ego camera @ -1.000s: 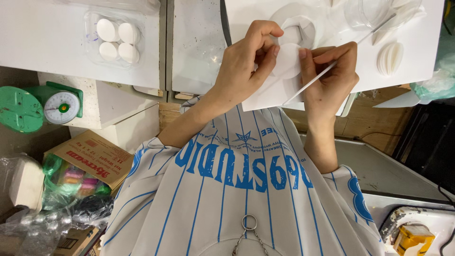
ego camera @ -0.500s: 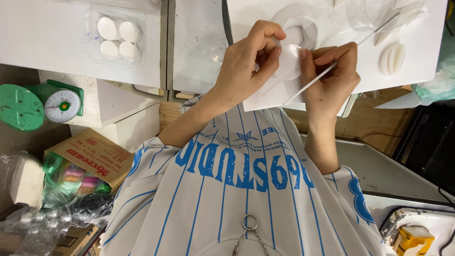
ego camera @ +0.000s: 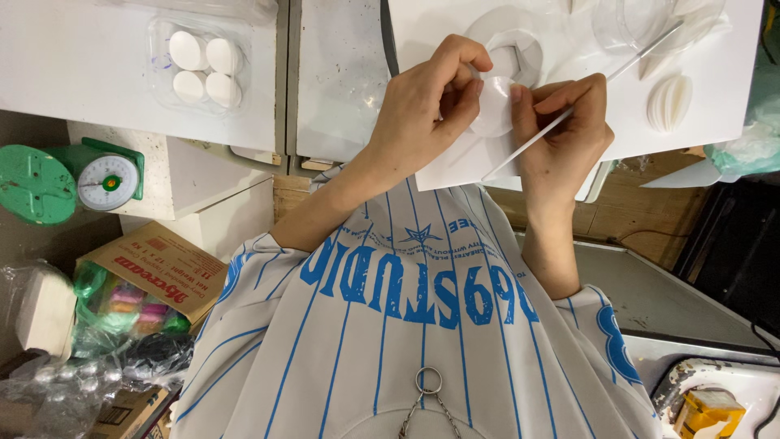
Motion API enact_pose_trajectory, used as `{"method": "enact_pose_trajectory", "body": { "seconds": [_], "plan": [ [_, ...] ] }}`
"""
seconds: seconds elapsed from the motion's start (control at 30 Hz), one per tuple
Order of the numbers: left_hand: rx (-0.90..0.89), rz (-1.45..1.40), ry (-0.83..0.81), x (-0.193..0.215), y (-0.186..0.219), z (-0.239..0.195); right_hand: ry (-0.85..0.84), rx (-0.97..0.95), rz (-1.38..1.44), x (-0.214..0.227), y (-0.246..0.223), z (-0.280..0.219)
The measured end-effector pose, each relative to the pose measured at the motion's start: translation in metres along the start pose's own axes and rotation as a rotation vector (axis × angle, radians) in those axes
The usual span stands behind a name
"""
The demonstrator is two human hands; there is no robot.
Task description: The person assembles a flower-shaped object by placing small white circular pieces into a circular mold and pressing them into place with a thin white tool. The person repeatedly picks up pieces, positions them, and presses them down to form the layered structure.
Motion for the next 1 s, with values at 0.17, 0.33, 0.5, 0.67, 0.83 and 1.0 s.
{"method": "enact_pose_trajectory", "body": {
  "seconds": [0.17, 0.33, 0.5, 0.67, 0.83, 1.0],
  "plan": [
    [0.010, 0.001, -0.008, 0.001, 0.000, 0.003, -0.002, 0.000, -0.001, 0.000, -0.001, 0.000],
    [0.025, -0.017, -0.003, 0.001, -0.001, 0.002, 0.005, -0.007, -0.005, -0.001, 0.001, 0.000],
    [-0.144, 0.233, 0.002, 0.001, 0.016, 0.006, 0.005, 0.000, -0.045, 0.001, 0.000, 0.002],
    [-0.205, 0.326, -0.009, 0.004, 0.016, 0.013, -0.008, 0.025, -0.027, 0.004, -0.010, 0.002],
    [-0.283, 0.326, -0.068, 0.003, 0.015, 0.019, -0.185, 0.170, -0.137, 0.005, -0.024, 0.008],
    [-0.322, 0.300, -0.044, 0.007, 0.014, 0.026, -0.226, 0.274, -0.184, 0.008, -0.023, 0.016]
  ]
}}
Point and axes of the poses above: each hand's wrist, its own z-axis towards the middle knuckle, its own x-axis out of the back of the hand, y = z × x, the point moved 8 cm from there along z, towards the middle knuckle, and after that the axes turned 14 degrees about -y, right-handed, at the moved point
